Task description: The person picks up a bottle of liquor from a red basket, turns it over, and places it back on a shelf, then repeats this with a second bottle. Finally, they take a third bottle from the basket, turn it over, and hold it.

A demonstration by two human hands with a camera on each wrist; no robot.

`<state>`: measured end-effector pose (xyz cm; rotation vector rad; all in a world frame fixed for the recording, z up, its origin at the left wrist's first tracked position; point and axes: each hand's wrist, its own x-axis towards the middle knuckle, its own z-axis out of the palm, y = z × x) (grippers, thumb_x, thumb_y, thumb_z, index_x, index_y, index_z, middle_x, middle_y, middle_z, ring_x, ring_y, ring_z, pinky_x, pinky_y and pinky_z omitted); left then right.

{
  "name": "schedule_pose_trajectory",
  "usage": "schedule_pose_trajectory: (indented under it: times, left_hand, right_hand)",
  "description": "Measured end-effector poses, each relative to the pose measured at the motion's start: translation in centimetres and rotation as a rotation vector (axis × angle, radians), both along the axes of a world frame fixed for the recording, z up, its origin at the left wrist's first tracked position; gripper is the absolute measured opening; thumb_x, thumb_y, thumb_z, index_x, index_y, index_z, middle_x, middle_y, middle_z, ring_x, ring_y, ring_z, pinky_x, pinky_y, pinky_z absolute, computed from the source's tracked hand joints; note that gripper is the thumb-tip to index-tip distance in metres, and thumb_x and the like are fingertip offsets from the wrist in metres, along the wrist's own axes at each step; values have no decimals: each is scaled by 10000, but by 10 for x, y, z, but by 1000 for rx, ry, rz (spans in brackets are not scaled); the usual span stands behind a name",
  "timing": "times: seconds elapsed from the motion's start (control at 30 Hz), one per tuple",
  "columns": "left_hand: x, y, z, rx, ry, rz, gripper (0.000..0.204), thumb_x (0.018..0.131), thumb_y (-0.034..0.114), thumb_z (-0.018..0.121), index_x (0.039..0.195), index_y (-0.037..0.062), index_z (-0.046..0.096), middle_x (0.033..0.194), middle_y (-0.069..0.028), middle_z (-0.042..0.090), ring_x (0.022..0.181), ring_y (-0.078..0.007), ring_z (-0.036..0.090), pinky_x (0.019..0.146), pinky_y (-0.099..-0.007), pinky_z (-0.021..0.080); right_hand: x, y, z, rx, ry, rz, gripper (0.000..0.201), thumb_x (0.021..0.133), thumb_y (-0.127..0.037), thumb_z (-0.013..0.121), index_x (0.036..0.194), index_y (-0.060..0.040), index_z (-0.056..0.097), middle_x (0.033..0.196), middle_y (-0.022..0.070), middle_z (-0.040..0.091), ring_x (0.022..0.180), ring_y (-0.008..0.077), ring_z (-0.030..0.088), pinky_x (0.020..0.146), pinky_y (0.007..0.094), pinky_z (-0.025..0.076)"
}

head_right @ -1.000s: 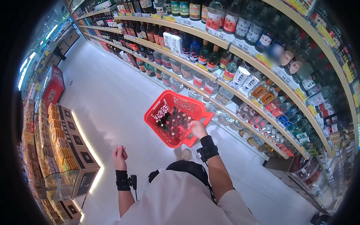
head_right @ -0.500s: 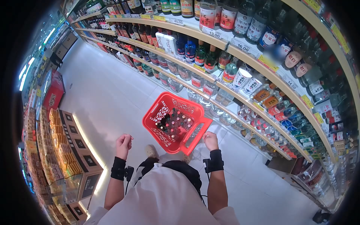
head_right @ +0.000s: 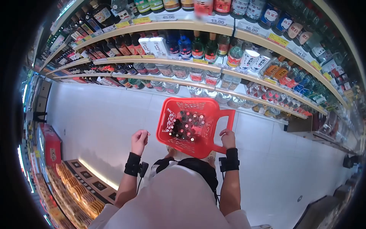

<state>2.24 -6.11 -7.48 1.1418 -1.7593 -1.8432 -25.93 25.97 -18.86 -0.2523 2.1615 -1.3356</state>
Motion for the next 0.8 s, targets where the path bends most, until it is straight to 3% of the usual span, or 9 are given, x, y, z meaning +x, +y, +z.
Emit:
schedule_pose_trajectory:
  times: [0.1,0.23,0.27,0.33,0.5,0.6,0.67,0.77,0.8]
  left_hand:
    - [0,-60,-4,58,73,-76,270,991,243,572,815,53,647,573,76,441,495,-11,353,458,-203,254]
    - [3,-113,-19,54,69,-137,252,992,236,564,830,61,645,582,78,429,488,-11,335,449,-201,239]
    - [3,-119,-18,51,79,-150,244,993,232,560,837,64,644,585,76,426,484,-11,330,444,-200,234]
    - [0,-127,-12,98,106,-121,288,981,230,575,730,93,542,579,81,393,476,-13,301,447,-208,218]
    - [10,-159,-35,93,221,-206,390,924,145,529,610,131,298,547,69,291,470,-46,246,445,-255,177]
    - [18,-169,-46,352,383,-188,336,859,128,453,587,133,257,536,48,229,464,-75,208,447,-282,158]
    - [25,-169,-50,415,344,-209,316,836,177,422,585,133,235,539,36,200,464,-88,182,450,-291,144]
    - [36,-166,-65,472,252,-231,329,848,201,423,589,137,231,542,39,202,464,-86,188,450,-290,144]
    - [38,-164,-67,473,223,-238,332,851,208,424,590,138,231,542,38,205,464,-86,192,448,-290,146]
  right_hand:
    - [50,-27,25,101,-97,-67,251,687,87,445,781,-4,659,677,87,619,597,179,596,553,301,450]
    - [97,-53,20,108,116,-13,262,702,100,422,779,7,654,687,82,632,604,117,577,544,277,440]
    - [103,-53,14,24,-169,-164,272,709,110,410,773,1,651,681,66,623,601,97,554,539,270,430]
    - [118,-57,20,22,-258,-202,280,703,117,398,761,-1,646,678,53,616,590,102,543,544,271,429]
    - [142,-60,15,152,-114,-129,296,657,128,397,739,-11,645,669,58,605,594,135,555,558,280,432]
    - [154,-61,28,256,-158,-14,302,614,138,403,738,-10,636,673,65,594,636,166,569,602,295,452]
    - [158,-63,39,354,-287,-7,298,602,139,407,738,-6,629,679,67,589,655,169,573,620,298,457]
    - [167,-62,36,269,-225,-13,295,589,138,413,738,-6,623,680,68,580,654,172,571,615,300,452]
    - [173,-60,35,253,-218,-10,283,612,129,408,746,-12,613,630,57,546,568,155,518,535,300,395]
